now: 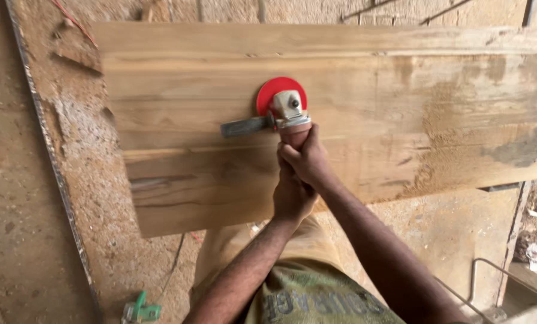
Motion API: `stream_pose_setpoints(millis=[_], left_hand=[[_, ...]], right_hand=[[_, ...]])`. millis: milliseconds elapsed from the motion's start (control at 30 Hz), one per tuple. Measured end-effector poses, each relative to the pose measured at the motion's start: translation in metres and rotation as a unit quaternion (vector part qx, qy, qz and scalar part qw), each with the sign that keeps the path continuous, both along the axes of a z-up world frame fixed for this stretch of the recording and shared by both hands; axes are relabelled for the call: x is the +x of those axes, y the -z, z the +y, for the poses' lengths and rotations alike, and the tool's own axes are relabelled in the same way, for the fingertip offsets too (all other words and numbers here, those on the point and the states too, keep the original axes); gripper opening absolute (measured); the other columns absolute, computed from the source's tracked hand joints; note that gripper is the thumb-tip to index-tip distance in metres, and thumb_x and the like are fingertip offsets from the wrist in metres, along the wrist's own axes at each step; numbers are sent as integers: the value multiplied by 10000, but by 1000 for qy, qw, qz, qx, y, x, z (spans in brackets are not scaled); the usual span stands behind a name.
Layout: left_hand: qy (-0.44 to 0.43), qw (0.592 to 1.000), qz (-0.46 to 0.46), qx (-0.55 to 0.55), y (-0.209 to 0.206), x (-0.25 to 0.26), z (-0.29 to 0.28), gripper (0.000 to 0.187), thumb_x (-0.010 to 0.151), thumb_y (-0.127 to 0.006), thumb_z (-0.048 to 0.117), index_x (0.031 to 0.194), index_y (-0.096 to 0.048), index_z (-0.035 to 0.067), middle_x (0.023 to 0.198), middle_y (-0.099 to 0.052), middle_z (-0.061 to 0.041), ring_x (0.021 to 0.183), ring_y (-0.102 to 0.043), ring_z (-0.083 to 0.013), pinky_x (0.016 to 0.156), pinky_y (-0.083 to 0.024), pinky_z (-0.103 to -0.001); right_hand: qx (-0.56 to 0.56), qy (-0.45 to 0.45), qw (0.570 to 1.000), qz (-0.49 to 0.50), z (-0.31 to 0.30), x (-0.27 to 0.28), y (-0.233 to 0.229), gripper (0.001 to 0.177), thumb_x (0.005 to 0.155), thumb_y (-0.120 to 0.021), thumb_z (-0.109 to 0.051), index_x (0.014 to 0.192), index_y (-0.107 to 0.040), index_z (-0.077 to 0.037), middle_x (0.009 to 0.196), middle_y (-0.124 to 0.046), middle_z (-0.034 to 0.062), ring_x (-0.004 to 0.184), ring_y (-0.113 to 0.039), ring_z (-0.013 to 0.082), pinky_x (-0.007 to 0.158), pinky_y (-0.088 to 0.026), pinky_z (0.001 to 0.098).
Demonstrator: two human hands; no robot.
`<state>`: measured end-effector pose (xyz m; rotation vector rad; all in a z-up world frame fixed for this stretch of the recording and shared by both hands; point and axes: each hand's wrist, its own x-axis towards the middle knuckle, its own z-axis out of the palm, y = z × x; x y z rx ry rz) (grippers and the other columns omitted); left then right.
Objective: The person uses a handheld angle grinder with a sanding disc to smooth the surface of a large wooden plank. They move the tool back and forth across the wood, generating sawdust, and continue sanding different sections of the plank throughout the clip.
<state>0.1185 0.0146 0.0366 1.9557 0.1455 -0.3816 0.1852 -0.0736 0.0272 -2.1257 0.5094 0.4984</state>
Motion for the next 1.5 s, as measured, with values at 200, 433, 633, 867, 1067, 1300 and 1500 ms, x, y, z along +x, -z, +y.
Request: stream_pose_setpoints(millis=[200, 433, 633, 867, 1067, 1300, 1500], left_hand=[[109, 991, 77, -1, 7, -1, -82, 970, 969, -684, 446, 1532, -91, -76, 1025, -655, -172, 706, -718, -224, 509, -619, -326], [233, 967, 98, 37, 12, -1, -167, 1125, 849, -737, 490, 1567, -60, -49, 831, -665, -159, 587, -686, -266, 427, -578, -384], [223, 958, 171, 49, 28, 10, -152, 958, 916, -721, 543, 1536, -239, -6, 997, -718, -163, 746, -740, -260, 609, -639, -377], [4, 997, 30, 64, 43, 38, -52, 908, 934, -694, 392, 1508, -114, -5, 1242, -564, -235, 959, -695, -325, 726, -636, -448], [-151, 987, 4, 56, 25, 69, 1, 921, 968, -652, 277, 1506, 34, -19, 1415, -437, -294, 1119, -652, -383, 808, -630, -503], [126, 901, -178, 376, 32, 93, -54, 1023, 908, -684, 293, 1510, 53, -84, 1427, -424, -285, 1235, -618, -418, 913, -625, -618], [83, 980, 91, 154, 13, 90, -140, 1062, 915, -668, 399, 1590, 52, 8, 1210, -640, -234, 918, -718, -378, 713, -624, -530]], right_hand=[[32, 96, 995, -3, -100, -23, 26, 744, 853, -743, -323, 1389, -332, -11, 1050, -702, 210, 884, -749, 285, 709, -615, 405], [72, 223, 972, -28, -214, -63, 37, 733, 908, -697, -257, 1445, -272, 6, 1246, -598, 202, 1063, -690, 250, 841, -630, 366], [33, 134, 988, -66, -187, -30, 47, 795, 887, -716, -209, 1474, -235, 26, 1288, -554, 207, 1143, -642, 282, 932, -587, 428], [96, -68, 993, 28, -33, 53, 26, 821, 882, -743, -331, 1442, -251, 11, 1114, -676, 228, 995, -709, 352, 830, -588, 453], [78, -242, 965, 66, 48, 99, 0, 770, 861, -702, -395, 1427, -326, -33, 1139, -720, 242, 981, -761, 376, 824, -636, 466], [7, -136, 990, 40, -26, 110, 9, 909, 862, -735, -465, 1479, -245, -12, 1067, -711, 274, 944, -726, 446, 799, -598, 523], [11, 3, 1000, -15, -137, 86, 27, 833, 864, -758, -409, 1423, -311, 17, 1091, -702, 257, 960, -743, 371, 801, -601, 489]])
